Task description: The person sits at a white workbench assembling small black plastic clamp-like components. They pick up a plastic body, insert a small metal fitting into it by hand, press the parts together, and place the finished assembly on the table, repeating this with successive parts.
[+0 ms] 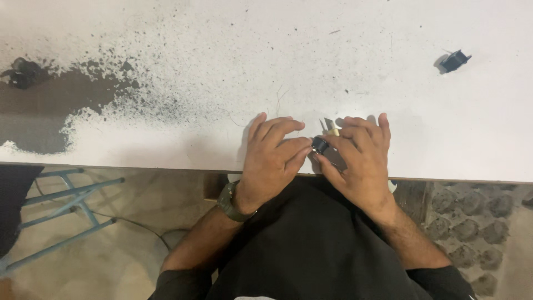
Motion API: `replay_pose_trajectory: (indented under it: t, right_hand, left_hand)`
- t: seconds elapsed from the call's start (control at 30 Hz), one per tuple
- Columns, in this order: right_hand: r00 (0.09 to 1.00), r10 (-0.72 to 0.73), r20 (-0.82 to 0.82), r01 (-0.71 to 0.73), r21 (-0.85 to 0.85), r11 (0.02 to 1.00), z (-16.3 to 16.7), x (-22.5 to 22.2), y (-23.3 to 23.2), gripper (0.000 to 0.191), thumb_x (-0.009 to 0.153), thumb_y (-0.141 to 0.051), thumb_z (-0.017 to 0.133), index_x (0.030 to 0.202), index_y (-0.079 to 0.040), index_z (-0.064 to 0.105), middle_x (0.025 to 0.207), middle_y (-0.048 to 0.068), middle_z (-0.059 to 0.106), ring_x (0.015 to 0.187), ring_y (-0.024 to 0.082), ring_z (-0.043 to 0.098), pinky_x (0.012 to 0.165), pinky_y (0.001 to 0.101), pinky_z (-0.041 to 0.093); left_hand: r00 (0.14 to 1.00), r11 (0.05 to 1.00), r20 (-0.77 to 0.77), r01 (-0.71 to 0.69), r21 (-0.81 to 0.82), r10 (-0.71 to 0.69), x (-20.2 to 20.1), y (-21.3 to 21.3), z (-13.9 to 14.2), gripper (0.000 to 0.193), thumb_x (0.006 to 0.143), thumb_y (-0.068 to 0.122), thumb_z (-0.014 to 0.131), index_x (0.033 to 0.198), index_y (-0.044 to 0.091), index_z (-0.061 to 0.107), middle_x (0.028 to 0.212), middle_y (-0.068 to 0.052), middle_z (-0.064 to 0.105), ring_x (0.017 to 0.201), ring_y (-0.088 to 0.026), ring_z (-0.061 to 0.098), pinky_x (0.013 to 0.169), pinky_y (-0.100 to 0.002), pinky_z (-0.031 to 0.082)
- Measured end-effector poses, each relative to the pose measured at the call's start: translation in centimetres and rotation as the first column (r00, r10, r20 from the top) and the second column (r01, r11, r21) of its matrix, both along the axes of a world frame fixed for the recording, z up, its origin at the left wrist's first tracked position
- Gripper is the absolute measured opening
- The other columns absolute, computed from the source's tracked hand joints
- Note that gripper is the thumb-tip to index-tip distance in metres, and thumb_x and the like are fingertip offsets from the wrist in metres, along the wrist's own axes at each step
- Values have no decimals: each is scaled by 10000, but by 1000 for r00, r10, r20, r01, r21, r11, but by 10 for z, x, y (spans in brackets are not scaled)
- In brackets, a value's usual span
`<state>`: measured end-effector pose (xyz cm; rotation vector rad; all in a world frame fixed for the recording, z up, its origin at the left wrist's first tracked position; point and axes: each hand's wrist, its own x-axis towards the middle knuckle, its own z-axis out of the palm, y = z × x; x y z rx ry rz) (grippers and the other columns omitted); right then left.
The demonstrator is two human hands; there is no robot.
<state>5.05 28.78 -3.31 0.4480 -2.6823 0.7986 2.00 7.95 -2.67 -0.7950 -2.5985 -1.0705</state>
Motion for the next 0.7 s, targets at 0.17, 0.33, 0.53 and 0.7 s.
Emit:
replay_pose_trajectory:
  t: [0.17,0.33,0.53,0.7]
  right_hand:
    - [999,-19,-30,19,1,1000,-9,3,4,399,790,-243,894,1134,-118,735,1139,82,578,1287,317,522,1243,661,203]
    - [999,-27,-40,26,-5,1000,-15,4,5,379,789,-250,897,1105,-108,745,1099,68,575,1273,301,537,1257,660,198]
    - [999,-5,-50,6,13,1000,-16,4,6,375,786,-262,902,1092,-109,748,1083,75,571,1257,301,536,1256,666,186]
    - [999,-24,-39,23,-4,1000,-17,6,7,365,785,-248,901,1084,-109,747,1077,72,570,1246,298,545,1264,660,185]
  left_hand:
    - [1000,1000,-25,4,4,-3,5,-2,-2,128,907,162,783,1026,145,739,1295,-17,633,1289,-239,575,1206,-566,352]
    - [999,1000,-32,13,2,-12,4,0,-1,208,883,168,781,1074,107,723,1296,-41,609,1285,-249,561,1189,-594,328]
    - [994,997,-72,73,-36,-76,3,4,1,163,909,137,789,1050,130,706,1338,-27,611,1326,-236,552,1220,-576,335]
    - [986,997,-147,74,-39,-79,2,0,-1,179,879,101,793,1026,115,691,1335,-59,591,1325,-254,551,1165,-537,419]
